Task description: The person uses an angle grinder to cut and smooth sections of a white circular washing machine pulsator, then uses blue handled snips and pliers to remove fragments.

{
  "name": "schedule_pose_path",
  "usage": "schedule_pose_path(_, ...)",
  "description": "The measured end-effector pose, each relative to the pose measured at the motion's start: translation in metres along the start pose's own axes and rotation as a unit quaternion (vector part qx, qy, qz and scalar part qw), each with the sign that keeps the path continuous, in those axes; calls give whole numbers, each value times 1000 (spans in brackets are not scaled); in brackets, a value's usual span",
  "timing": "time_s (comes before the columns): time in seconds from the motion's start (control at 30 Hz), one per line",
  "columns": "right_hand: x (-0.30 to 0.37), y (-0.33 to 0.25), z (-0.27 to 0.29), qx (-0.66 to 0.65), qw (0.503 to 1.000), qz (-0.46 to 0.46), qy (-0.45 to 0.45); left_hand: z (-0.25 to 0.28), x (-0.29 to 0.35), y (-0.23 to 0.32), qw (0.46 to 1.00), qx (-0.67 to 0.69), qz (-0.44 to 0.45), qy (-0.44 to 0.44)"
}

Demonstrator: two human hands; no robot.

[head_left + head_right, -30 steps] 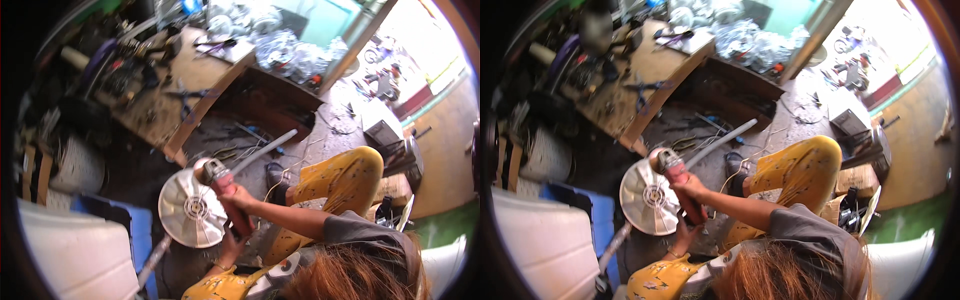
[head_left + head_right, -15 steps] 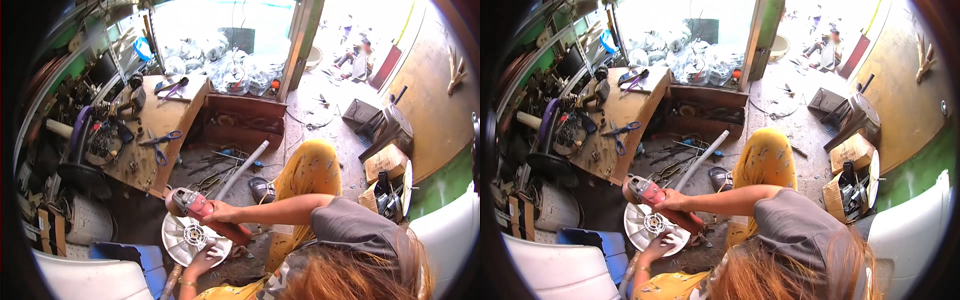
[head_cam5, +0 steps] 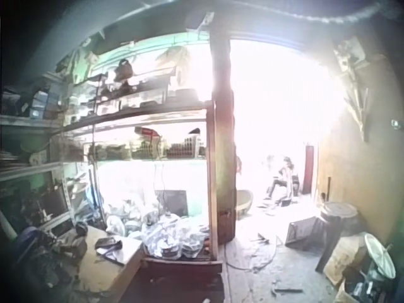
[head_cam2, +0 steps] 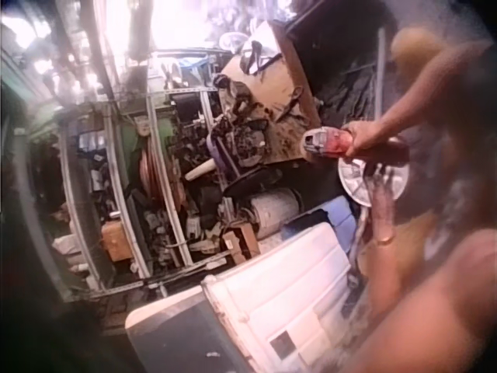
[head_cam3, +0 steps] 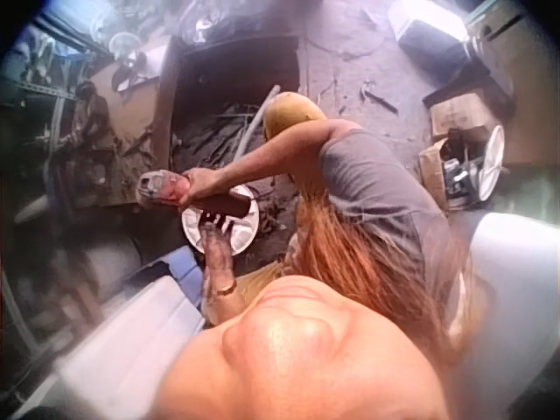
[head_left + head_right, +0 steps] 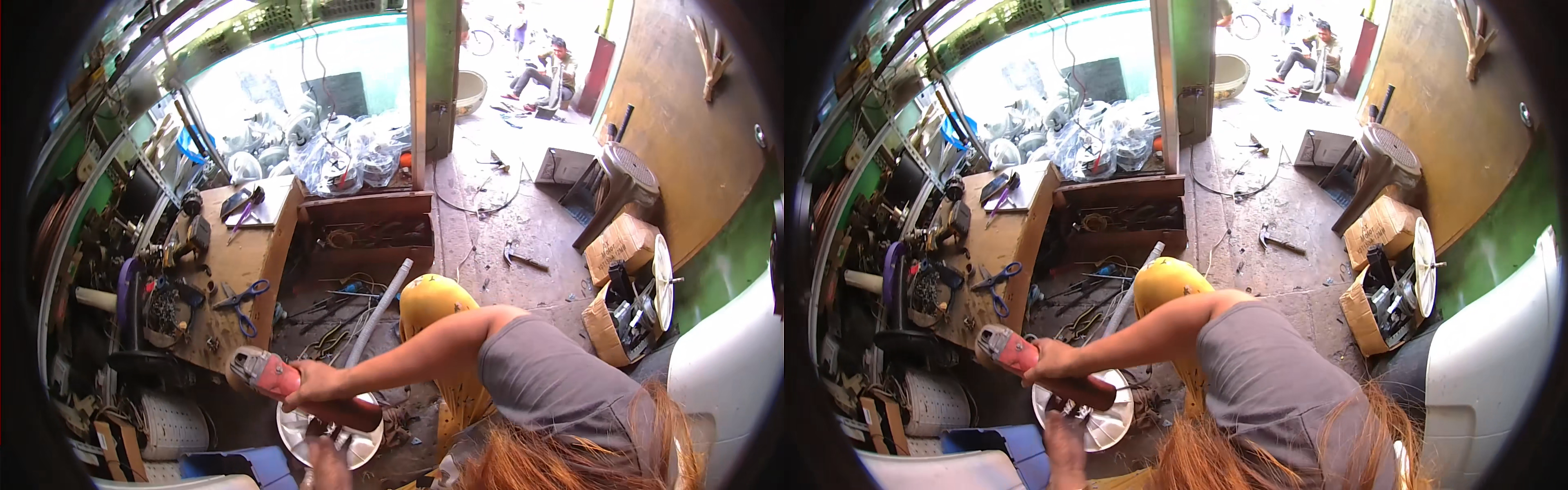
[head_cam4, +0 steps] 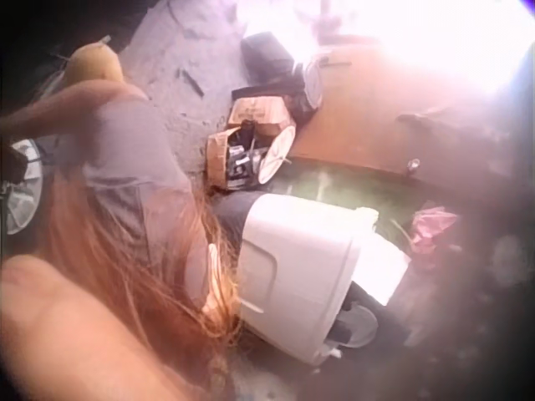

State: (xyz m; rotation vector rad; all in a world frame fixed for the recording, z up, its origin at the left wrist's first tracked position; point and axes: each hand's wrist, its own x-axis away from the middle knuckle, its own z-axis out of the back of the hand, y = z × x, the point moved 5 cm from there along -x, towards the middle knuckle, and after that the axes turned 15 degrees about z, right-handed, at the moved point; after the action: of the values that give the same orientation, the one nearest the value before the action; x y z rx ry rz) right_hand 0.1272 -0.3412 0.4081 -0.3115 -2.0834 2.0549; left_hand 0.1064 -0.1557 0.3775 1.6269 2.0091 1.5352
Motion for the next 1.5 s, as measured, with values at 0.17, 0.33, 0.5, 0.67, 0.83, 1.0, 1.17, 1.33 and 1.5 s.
schedule_pose_path(0.17,20,22,7,72,997,-15,-1,-6,-59,-50,994,108,18,-26)
schedule_pose_path(0.33,35,41,1,114,992,-39,-33,8,-70,-126,987,146,70,-15)
schedule_pose_path(0.5,44,66,-15,132,980,-119,-86,8,-62,-141,984,110,119,-75)
schedule_pose_path(0.67,41,108,-13,111,982,-140,-62,1,-63,-142,975,146,135,-101)
schedule_pose_path(0.83,51,108,-11,127,971,-187,-74,-4,-58,-147,957,210,163,-117)
schedule_pose_path(1.0,49,125,-12,106,979,-162,-68,0,-65,-145,963,189,143,-128)
schedule_pose_path(1.17,45,122,-8,88,987,-127,-45,4,-71,-146,973,160,112,-127)
schedule_pose_path(1.33,43,131,-10,79,986,-131,-61,4,-72,-149,971,155,113,-141)
schedule_pose_path(1.5,44,138,-12,49,987,-140,-61,13,-76,-163,965,179,143,-130)
